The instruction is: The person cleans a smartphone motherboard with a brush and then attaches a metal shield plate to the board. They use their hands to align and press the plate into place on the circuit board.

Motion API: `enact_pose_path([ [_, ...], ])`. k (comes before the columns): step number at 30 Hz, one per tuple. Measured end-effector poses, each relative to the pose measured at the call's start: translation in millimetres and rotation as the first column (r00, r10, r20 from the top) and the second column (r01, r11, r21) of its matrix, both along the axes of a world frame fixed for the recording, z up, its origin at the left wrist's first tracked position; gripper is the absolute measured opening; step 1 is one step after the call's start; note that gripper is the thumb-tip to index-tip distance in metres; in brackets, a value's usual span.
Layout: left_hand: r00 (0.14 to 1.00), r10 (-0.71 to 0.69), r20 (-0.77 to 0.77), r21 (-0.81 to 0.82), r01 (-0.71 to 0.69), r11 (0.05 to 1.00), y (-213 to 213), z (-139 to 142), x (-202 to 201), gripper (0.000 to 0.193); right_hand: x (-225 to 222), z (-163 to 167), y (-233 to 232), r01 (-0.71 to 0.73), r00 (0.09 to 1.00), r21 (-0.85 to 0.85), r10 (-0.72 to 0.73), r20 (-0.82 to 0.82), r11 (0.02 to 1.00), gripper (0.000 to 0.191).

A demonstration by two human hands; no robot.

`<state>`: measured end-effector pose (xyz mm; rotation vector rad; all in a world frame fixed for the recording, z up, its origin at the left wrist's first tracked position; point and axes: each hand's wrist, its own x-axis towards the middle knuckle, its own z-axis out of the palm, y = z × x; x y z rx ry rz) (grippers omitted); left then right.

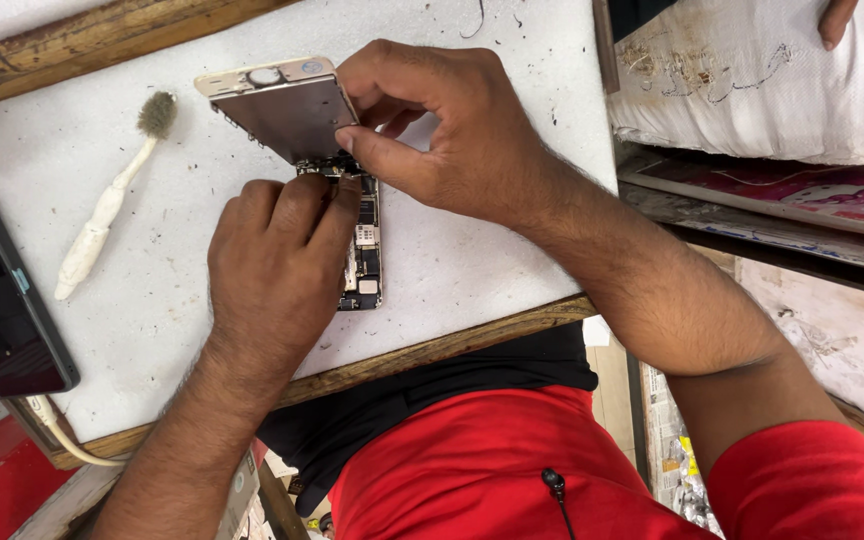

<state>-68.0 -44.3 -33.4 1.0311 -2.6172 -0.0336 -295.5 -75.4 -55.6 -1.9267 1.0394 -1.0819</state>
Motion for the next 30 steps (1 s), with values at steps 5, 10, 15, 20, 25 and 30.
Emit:
enact_pose_path([
  [5, 1.0, -0.015, 0.001, 0.078, 0.015, 0.997, -7.0, 2.0, 2.6, 0.024, 1.2, 2.4, 0.2, -0.006, 1.0, 0.018, 0.006, 0.017, 1.0, 0.015],
  [10, 0.993, -0.056, 0.102, -0.017, 0.058, 0.998, -4.1, 3.6, 1.5, 0.025, 1.2, 6.5, 0.1, -0.006, 1.0, 0.036, 0.006, 0.002, 0.999, 0.014],
  [15, 0.999, -0.028, -0.036, 0.15, 0.033, 0.988, -11.1, -1.6, 8.1, 0.031, 1.8, 7.8, -0.6, 0.005, 1.0, 0.051, -0.006, 0.016, 0.999, 0.013],
  [20, 0.991, 0.0, -0.137, 0.148, 0.021, 0.989, -9.2, -11.2, 10.4, 0.038, 0.7, 4.8, -1.4, 0.001, 1.0, -0.003, -0.001, 0.014, 1.0, 0.014],
  [25, 0.989, 0.017, -0.144, 0.144, 0.004, 0.99, -6.4, -11.5, 11.5, 0.04, 1.2, 6.0, -1.8, -0.014, 0.999, 0.018, 0.013, 0.039, 1.0, 0.013],
  [30, 0.993, 0.016, -0.117, 0.12, -0.002, 0.993, -7.2, -10.3, 8.0, 0.037, 1.4, 4.8, -1.1, 0.005, 1.0, 0.009, -0.005, 0.018, 1.0, 0.015],
])
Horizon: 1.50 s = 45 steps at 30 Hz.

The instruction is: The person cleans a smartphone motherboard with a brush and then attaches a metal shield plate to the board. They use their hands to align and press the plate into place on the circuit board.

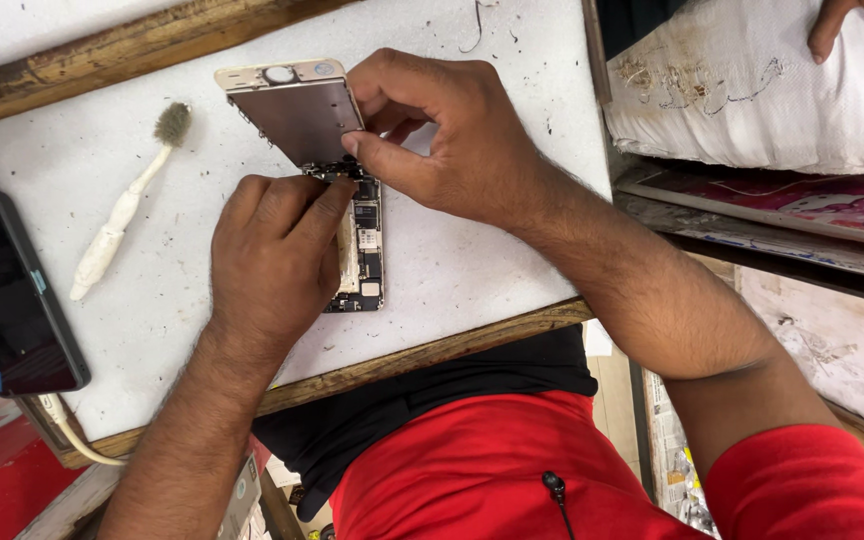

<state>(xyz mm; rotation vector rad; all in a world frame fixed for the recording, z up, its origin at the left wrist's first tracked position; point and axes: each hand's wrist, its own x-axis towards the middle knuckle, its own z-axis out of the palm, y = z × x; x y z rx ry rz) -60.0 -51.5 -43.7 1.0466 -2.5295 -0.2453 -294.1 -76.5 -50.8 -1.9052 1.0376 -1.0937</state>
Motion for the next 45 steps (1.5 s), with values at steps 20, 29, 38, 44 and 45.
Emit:
enact_pose_path([
  [20, 0.998, -0.008, 0.066, -0.087, 0.014, 0.996, -0.1, 2.8, -3.9, 0.026, -1.5, -4.6, -0.5, -0.009, 1.0, -0.037, 0.008, -0.026, 0.999, 0.015],
  [29, 0.989, -0.025, 0.145, -0.16, 0.049, 0.986, 4.1, 9.1, -7.3, 0.025, -2.0, -4.0, -0.7, -0.003, 1.0, -0.037, 0.002, -0.027, 0.999, 0.016],
  [38, 0.963, -0.052, 0.263, -0.183, 0.103, 0.978, 0.8, 18.4, -5.1, 0.025, -1.5, 0.0, 0.5, -0.011, 1.0, 0.005, 0.011, 0.003, 1.0, 0.014],
  [44, 0.96, -0.063, 0.274, -0.175, 0.114, 0.978, -2.1, 17.3, -4.3, 0.018, -0.2, -3.9, 0.0, -0.001, 1.0, 0.01, 0.001, 0.005, 1.0, 0.015],
  [45, 0.965, -0.054, 0.255, -0.188, 0.105, 0.977, -3.0, 17.0, -4.1, 0.019, 0.0, -4.7, -1.3, -0.008, 1.0, 0.001, 0.008, 0.019, 1.0, 0.016],
])
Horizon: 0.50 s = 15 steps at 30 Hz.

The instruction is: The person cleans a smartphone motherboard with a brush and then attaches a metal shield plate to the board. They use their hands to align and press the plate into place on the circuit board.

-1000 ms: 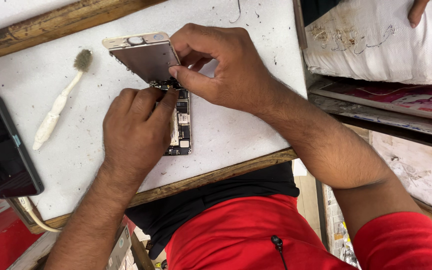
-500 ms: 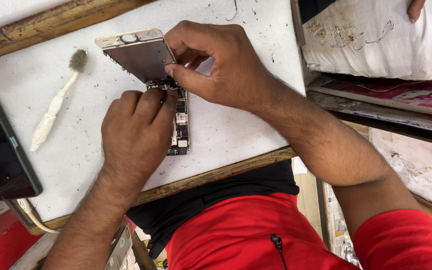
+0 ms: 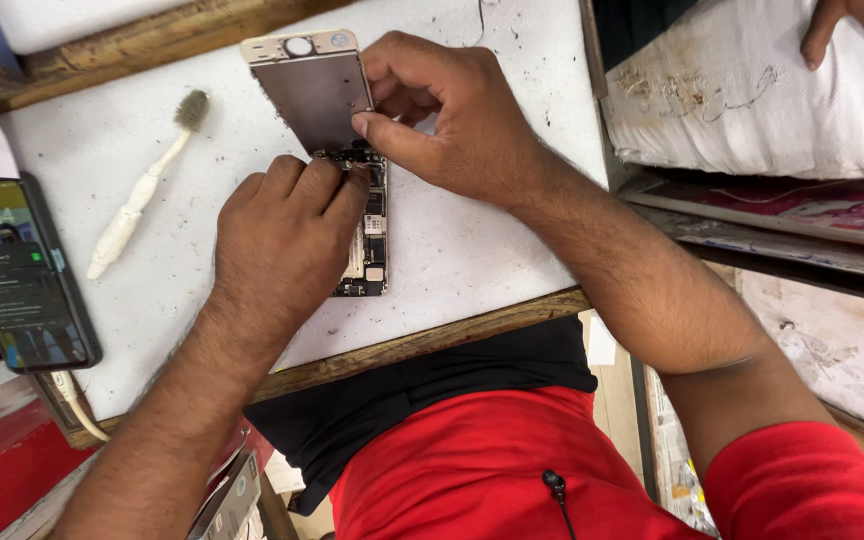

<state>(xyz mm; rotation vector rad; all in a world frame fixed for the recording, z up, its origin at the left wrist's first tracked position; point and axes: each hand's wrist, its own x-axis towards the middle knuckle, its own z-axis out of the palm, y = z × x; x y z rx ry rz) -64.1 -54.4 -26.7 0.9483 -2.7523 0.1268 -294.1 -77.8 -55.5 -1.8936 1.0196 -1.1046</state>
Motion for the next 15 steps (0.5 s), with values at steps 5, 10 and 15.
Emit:
enact_pose_path([
  [5, 0.995, 0.008, -0.102, -0.055, -0.014, 0.998, -3.7, -5.3, -0.9, 0.014, 0.2, -3.6, -1.4, 0.019, 1.0, 0.035, -0.019, 0.011, 0.999, 0.015],
  [10, 0.983, -0.002, -0.184, -0.057, -0.008, 0.998, -5.7, -8.8, -0.5, 0.011, 0.7, -3.1, -1.3, 0.028, 1.0, 0.062, -0.028, 0.01, 0.998, 0.016],
  [15, 0.975, -0.013, -0.22, -0.036, 0.005, 0.999, -6.7, -7.2, 1.6, 0.013, -0.5, -3.5, -2.3, 0.023, 0.999, 0.082, -0.027, 0.041, 0.996, 0.017],
])
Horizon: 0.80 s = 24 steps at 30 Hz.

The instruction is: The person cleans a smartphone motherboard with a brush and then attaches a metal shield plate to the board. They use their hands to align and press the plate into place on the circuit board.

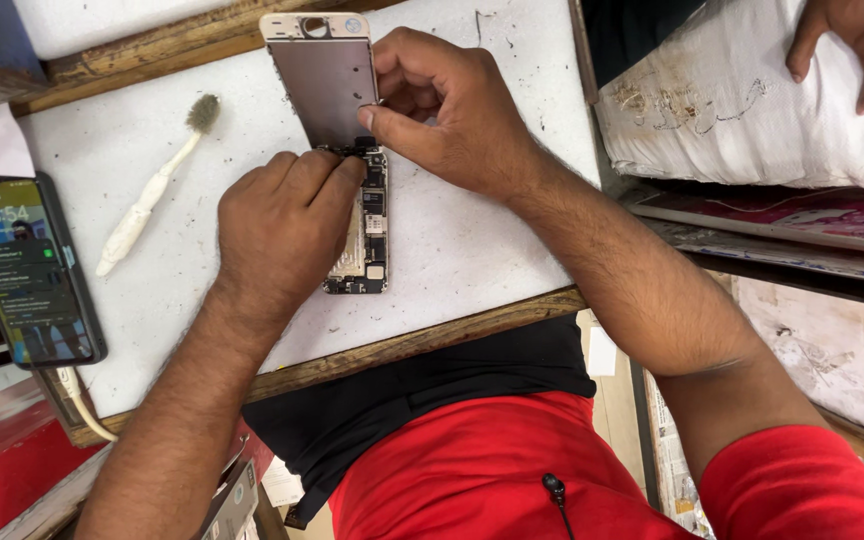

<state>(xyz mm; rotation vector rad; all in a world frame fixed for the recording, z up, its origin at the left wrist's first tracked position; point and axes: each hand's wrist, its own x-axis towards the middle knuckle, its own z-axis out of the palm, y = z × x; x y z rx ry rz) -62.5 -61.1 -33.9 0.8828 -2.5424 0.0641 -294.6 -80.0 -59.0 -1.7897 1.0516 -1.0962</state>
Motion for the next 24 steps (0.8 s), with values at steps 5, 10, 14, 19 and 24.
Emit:
enact_pose_path([
  [5, 1.0, 0.0, 0.0, -0.002, 0.0, 1.0, 1.5, -1.0, -0.4, 0.015, -3.0, -3.7, -0.7, -0.001, 1.0, -0.015, 0.001, 0.016, 1.0, 0.016],
  [10, 0.991, 0.068, -0.114, 0.134, -0.053, 0.99, 3.7, -4.5, -2.5, 0.015, -2.8, -3.1, -0.7, -0.019, 0.999, -0.031, 0.02, 0.046, 0.999, 0.017],
  [14, 0.981, 0.117, -0.152, 0.271, -0.072, 0.96, 3.1, -8.4, -2.2, 0.018, -2.2, -3.6, -0.8, -0.023, 0.999, -0.082, 0.026, 0.034, 0.996, 0.017],
  [19, 0.984, 0.118, -0.132, 0.261, -0.081, 0.962, 5.3, -13.7, 0.2, 0.016, -1.9, -7.0, 0.2, -0.03, 0.999, -0.124, 0.035, 0.04, 0.992, 0.018],
  [24, 0.994, 0.078, -0.081, 0.182, -0.062, 0.981, 7.5, -16.4, 0.4, 0.017, -3.1, -6.6, 1.4, -0.026, 1.0, -0.151, 0.026, 0.003, 0.988, 0.019],
])
